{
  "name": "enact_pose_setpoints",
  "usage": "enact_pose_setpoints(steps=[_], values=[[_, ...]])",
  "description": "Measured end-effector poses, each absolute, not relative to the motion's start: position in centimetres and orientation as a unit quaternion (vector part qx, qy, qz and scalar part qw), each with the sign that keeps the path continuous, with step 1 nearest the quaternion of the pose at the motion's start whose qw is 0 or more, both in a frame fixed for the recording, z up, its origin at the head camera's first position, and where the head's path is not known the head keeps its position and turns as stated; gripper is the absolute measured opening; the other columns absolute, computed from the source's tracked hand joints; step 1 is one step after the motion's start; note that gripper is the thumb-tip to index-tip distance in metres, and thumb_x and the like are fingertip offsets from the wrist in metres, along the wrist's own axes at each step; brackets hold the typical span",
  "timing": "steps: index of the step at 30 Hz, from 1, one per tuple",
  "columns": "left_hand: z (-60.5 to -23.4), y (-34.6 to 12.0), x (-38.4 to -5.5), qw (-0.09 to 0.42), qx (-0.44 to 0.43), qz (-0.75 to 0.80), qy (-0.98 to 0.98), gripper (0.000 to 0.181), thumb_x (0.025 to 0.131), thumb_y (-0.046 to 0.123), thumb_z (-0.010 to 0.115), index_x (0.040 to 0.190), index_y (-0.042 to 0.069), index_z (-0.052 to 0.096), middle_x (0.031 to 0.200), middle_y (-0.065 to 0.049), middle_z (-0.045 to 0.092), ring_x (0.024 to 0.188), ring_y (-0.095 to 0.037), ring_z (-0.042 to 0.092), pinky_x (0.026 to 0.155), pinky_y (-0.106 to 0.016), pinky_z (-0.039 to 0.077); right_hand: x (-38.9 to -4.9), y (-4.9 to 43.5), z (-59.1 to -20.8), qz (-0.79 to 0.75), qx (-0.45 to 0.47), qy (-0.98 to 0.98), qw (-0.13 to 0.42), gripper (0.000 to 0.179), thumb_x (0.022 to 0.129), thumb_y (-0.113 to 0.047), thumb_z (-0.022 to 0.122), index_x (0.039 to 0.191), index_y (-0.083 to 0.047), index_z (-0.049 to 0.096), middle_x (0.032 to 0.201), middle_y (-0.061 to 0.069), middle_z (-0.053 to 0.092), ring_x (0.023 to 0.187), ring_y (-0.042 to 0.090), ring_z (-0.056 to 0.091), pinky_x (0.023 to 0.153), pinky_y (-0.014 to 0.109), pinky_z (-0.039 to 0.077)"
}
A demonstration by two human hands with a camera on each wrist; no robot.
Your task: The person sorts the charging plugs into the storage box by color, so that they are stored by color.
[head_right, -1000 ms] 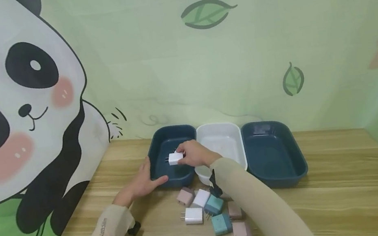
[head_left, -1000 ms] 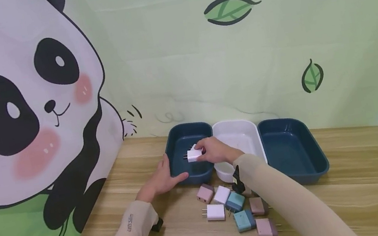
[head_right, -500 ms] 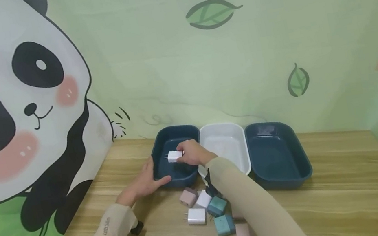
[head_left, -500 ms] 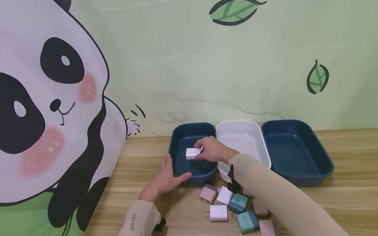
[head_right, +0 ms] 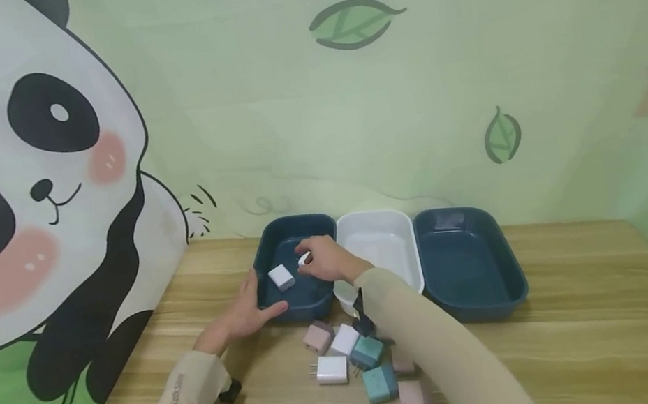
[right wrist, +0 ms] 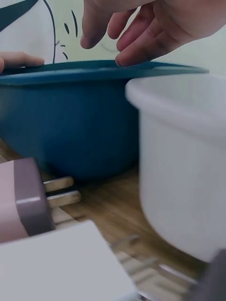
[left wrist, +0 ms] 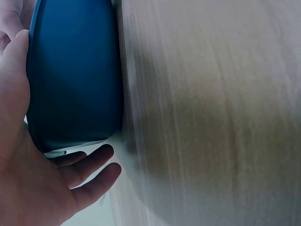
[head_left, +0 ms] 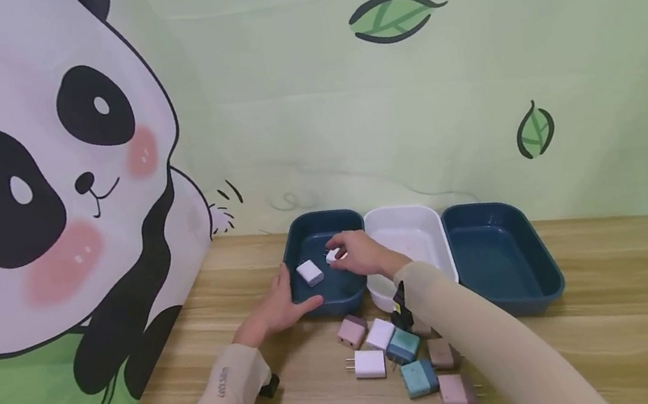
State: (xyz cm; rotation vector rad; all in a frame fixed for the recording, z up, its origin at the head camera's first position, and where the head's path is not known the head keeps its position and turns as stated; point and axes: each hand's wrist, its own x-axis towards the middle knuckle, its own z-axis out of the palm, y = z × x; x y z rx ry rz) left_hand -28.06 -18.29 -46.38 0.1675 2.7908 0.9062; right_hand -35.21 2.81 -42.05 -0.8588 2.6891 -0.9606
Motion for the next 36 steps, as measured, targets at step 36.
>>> enact_pose_setpoints(steps=[36], values=[[-46.2,-18.2,-27.9,0.097,0.065,0.299,0.947,0.113,0.082,0.061,0.061,0.149,0.0,-0.007,0.153,-0.027,0.009,0.134,-0.04,0.029,0.104,-0.054,0.03,-25.3,10.7,-42.8,-0.153,-0.452,0.875,0.084,0.038,0.084,-0.023,0.073,0.116,-0.005,0.066,0.102,0.004,0.065,0.088,0.015,0.061,0.078,0.025,0.049]])
